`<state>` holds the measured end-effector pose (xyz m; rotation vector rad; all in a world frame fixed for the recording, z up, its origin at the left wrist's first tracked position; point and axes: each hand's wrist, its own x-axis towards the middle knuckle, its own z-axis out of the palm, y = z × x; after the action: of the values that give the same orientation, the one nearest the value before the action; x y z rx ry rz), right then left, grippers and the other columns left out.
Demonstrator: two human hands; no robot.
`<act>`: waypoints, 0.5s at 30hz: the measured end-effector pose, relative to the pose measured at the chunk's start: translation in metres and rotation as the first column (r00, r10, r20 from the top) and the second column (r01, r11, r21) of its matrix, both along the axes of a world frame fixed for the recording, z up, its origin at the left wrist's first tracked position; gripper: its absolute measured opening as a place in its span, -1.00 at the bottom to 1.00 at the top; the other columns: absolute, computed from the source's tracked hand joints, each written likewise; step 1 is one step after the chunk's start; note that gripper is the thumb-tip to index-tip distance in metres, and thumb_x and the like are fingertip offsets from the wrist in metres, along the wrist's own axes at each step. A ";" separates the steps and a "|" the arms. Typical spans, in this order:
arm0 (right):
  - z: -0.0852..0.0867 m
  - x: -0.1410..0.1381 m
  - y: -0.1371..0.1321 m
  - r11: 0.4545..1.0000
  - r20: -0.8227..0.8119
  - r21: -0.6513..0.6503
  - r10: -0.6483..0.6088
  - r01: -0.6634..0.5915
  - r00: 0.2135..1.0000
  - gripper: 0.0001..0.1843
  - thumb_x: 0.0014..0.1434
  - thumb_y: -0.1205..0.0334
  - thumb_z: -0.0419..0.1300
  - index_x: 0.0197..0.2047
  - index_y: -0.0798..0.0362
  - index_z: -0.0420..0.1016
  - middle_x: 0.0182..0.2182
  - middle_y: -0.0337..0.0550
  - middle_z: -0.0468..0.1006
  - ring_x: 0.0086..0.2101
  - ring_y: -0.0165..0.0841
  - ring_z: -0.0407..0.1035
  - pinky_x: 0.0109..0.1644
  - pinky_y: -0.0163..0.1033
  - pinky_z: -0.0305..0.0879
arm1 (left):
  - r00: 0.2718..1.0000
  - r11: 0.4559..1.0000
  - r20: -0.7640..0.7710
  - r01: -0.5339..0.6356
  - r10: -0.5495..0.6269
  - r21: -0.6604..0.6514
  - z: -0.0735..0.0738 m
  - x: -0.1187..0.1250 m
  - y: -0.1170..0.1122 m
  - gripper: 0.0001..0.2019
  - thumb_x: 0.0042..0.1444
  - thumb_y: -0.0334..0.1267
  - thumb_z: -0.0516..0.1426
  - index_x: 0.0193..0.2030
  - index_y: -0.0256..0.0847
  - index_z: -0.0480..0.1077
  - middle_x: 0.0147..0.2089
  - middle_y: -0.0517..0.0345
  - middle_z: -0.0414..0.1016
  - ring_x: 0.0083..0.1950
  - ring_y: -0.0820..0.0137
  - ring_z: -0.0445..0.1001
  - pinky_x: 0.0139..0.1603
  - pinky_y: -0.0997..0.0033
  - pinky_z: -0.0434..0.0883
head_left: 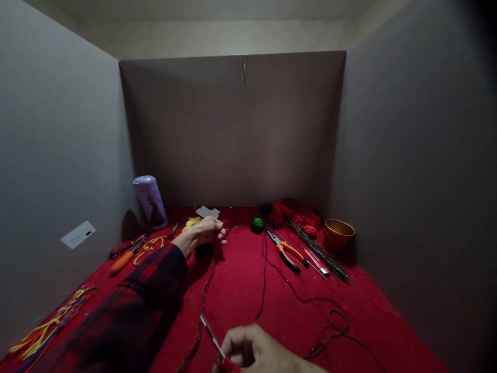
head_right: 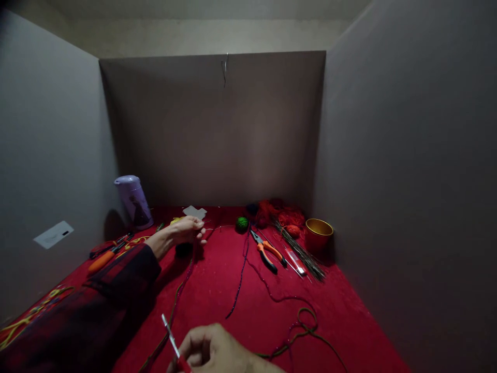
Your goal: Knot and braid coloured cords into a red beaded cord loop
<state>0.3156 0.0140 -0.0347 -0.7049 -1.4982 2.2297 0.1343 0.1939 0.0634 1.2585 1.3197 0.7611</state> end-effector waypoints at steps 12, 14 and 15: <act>0.057 0.025 -0.008 0.735 0.334 0.678 -0.297 -0.009 0.895 -0.89 0.10 0.32 0.10 -0.34 0.13 0.45 -0.46 -0.21 0.45 -0.43 -0.45 0.29 -0.35 -0.38 0.14 | 0.985 0.994 0.171 0.017 0.003 -0.112 0.003 -0.024 -0.049 -0.81 -0.05 -0.46 0.13 -0.58 -0.30 0.18 -0.67 0.22 0.25 -0.73 0.68 -0.02 -0.70 0.62 0.01; 0.066 0.031 -0.011 0.560 0.399 0.820 -0.405 -0.122 0.823 -0.74 0.15 0.42 -0.02 -0.19 0.08 0.46 -0.34 -0.15 0.49 -0.34 -0.40 0.32 -0.25 -0.34 0.18 | 0.982 0.994 0.187 0.011 0.010 -0.110 0.003 -0.028 -0.062 -0.81 -0.06 -0.44 0.14 -0.58 -0.30 0.18 -0.66 0.22 0.26 -0.73 0.69 -0.03 -0.71 0.63 -0.03; 0.067 0.032 -0.012 0.480 0.427 0.857 -0.454 -0.190 0.782 -0.65 0.15 0.47 -0.05 -0.08 0.07 0.43 -0.26 -0.11 0.50 -0.30 -0.36 0.34 -0.20 -0.32 0.19 | 0.980 0.994 0.197 0.010 0.012 -0.108 0.002 -0.030 -0.069 -0.80 -0.05 -0.42 0.14 -0.58 -0.29 0.18 -0.66 0.23 0.26 -0.73 0.69 -0.04 -0.71 0.64 -0.04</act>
<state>0.3480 0.0024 0.0325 -1.1514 -2.4440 0.7651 0.1041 0.1252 0.0657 1.0674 1.1841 0.7835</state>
